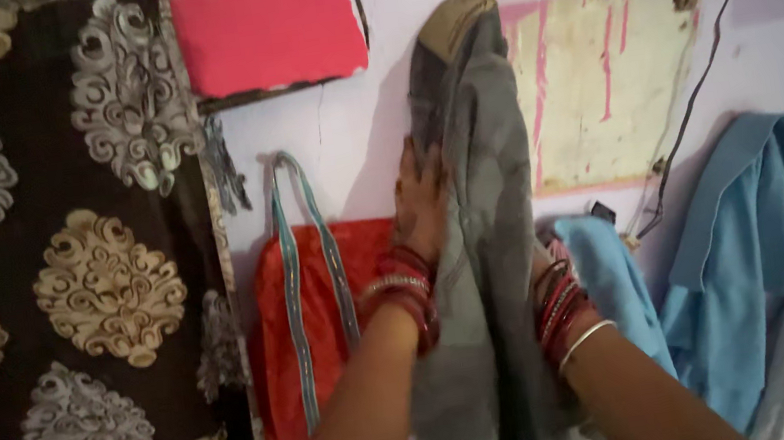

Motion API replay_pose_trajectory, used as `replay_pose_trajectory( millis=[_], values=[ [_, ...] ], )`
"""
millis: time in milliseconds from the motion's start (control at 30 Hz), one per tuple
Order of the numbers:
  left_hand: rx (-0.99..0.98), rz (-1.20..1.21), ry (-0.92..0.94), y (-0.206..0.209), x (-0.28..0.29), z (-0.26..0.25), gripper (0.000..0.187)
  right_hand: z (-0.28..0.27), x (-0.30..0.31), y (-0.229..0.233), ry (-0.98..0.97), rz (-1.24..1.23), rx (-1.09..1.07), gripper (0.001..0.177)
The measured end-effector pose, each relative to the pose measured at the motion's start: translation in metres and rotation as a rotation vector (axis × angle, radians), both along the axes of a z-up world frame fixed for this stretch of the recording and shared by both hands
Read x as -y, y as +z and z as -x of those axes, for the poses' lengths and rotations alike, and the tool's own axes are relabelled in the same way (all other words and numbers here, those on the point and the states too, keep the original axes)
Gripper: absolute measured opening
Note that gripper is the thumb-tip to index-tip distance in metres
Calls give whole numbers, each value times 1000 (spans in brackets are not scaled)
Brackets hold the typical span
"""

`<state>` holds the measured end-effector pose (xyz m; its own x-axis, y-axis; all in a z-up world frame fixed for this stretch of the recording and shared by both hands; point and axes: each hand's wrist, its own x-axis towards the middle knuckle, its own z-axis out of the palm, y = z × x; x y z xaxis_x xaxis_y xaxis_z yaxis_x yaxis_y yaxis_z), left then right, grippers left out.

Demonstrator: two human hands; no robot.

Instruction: The person moves a blue plastic stool to a corner of the room. They then pick up various articles of clothing, including a light blue shirt, a white shirt, a pink shirt, a dark grey shirt, a pair of jeans, and a dark blue shirt, from a sofa. Each item is unfolded and hung on nails attached to the wall.

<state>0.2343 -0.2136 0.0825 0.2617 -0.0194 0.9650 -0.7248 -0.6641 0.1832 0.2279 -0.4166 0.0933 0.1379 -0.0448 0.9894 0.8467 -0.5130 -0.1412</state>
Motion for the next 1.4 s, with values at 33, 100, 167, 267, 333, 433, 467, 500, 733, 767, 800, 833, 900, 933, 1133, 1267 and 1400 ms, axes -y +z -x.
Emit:
replay_pose_trajectory(
  millis=[33, 100, 167, 267, 333, 433, 467, 500, 733, 767, 800, 833, 900, 933, 1133, 1267, 1400],
  values=[
    [-30, 20, -36, -22, 1, -8, 55, 3, 0, -8, -6, -2, -19, 61],
    [-86, 60, -110, -59, 3, -17, 59, 11, 2, -23, -24, 1, -46, 60],
    [-139, 102, -187, -81, 5, -15, 63, 18, 7, -37, -50, 5, -65, 59],
    [-151, 204, -436, -68, 6, 4, 72, 28, 21, -64, -102, 13, -97, 58],
    [-152, 270, -599, -41, 3, 28, 81, 32, 25, -88, -144, 22, -119, 58],
    [-301, 238, -550, -33, 5, 91, 93, 42, 29, -134, -203, 47, -166, 57],
    [-374, 204, -484, -35, 6, 111, 97, 49, 28, -155, -218, 53, -188, 56],
    [-459, 166, -418, -38, 6, 127, 97, 52, 26, -172, -231, 62, -207, 56],
    [-645, 70, -123, -97, 3, 164, 90, 73, 1, -261, -288, 93, -330, 54],
    [-638, 59, -106, -107, 3, 165, 89, 81, -1, -272, -295, 101, -349, 54],
    [-667, 57, -87, -119, 3, 169, 88, 88, -2, -281, -299, 106, -364, 53],
    [-699, 54, -69, -132, 2, 175, 86, 96, -4, -291, -308, 111, -383, 53],
    [-666, 65, -125, -150, -3, 188, 83, 111, -10, -308, -319, 116, -413, 52],
    [-602, 81, -200, -157, -7, 196, 81, 115, -13, -313, -326, 115, -420, 52],
    [-674, 179, -404, -180, -18, 234, 75, 149, -32, -341, -388, 139, -460, 51],
    [-588, 199, -658, -200, -21, 253, 68, 164, -42, -356, -452, 157, -486, 50],
    [-636, 150, -725, -210, -25, 266, 69, 171, -50, -366, -563, 211, -525, 49]
  ],
)
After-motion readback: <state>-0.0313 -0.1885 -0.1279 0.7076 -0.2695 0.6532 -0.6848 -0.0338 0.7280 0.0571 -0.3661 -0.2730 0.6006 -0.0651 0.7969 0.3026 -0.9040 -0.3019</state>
